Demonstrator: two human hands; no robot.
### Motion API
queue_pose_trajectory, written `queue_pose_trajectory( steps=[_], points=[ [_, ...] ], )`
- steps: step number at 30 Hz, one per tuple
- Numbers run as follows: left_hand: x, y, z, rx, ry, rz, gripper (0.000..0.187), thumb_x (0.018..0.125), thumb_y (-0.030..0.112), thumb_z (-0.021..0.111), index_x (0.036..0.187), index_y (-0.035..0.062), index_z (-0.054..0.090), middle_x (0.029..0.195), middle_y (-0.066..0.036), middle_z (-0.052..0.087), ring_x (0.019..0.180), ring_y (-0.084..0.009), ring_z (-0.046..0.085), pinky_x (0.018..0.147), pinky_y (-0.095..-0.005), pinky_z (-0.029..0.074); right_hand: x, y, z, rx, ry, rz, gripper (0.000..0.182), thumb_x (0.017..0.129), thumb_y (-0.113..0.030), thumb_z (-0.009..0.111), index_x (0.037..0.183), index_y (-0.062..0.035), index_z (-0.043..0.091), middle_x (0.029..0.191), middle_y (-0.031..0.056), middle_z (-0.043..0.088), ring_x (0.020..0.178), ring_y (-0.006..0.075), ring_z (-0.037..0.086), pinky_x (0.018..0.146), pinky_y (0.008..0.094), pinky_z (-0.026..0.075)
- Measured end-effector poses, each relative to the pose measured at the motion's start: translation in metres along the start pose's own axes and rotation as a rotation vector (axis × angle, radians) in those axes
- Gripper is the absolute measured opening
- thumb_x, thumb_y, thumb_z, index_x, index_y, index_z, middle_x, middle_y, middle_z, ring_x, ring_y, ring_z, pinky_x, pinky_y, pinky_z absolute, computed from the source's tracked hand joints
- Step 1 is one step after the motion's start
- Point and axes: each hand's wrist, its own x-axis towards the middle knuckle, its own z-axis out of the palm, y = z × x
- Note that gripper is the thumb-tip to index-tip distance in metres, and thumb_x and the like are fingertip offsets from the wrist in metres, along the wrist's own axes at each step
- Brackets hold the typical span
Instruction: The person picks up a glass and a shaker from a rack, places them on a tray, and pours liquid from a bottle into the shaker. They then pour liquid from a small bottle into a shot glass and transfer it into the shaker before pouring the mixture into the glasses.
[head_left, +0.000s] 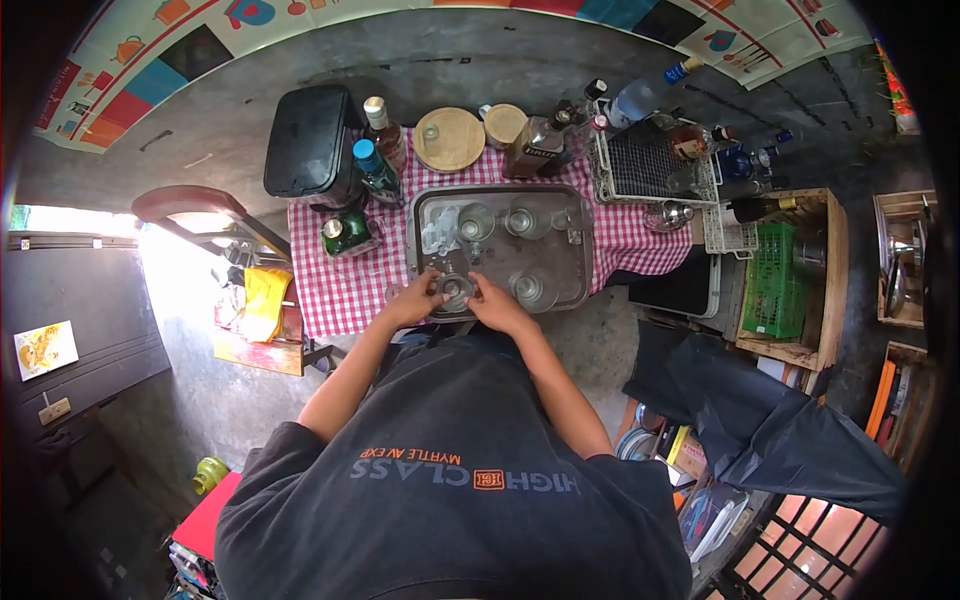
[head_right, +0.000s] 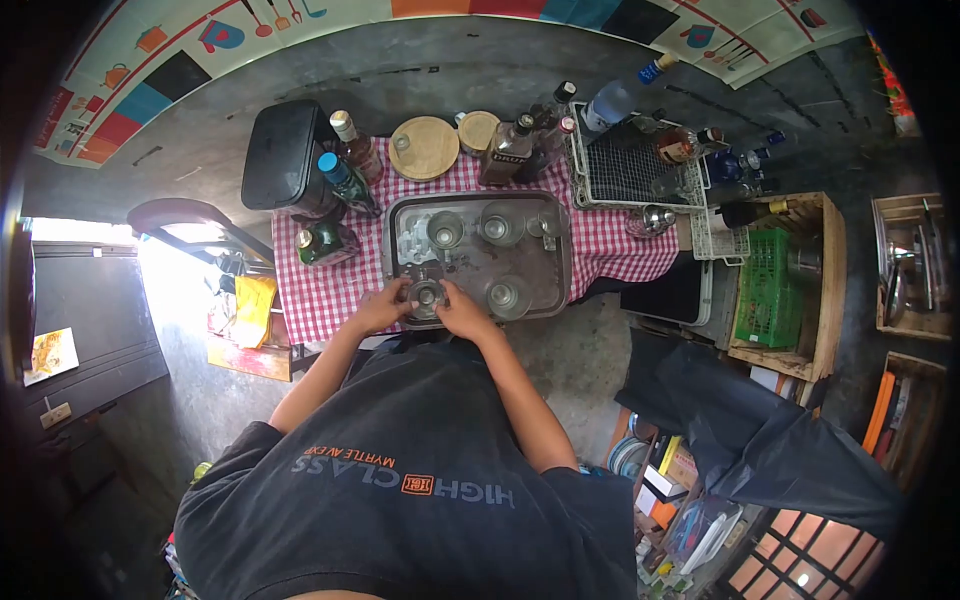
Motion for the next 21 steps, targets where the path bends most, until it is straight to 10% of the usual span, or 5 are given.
queue_pose_trajectory(
  steps=[21],
  points=[
    [0.020, 0.004, 0.045, 0.039, -0.058, 0.234, 0.052, 0.084, 0.002, 0.059, 0.134, 0.0061, 0.045, 0.117, -0.022, 0.051, 0.108, -0.0354, 0.056, 0.095, -0.0404, 0.045, -0.032, 0.012, -0.006, 0.215, 0.131, 0.266, 0.057, 0.086, -0.017, 0.063, 0.136, 0.0002, 0.044, 0.131, 0.0251, 0.053, 0.119, 0.0353, 0.054, 0.100, 0.0385, 0.042]
  ],
)
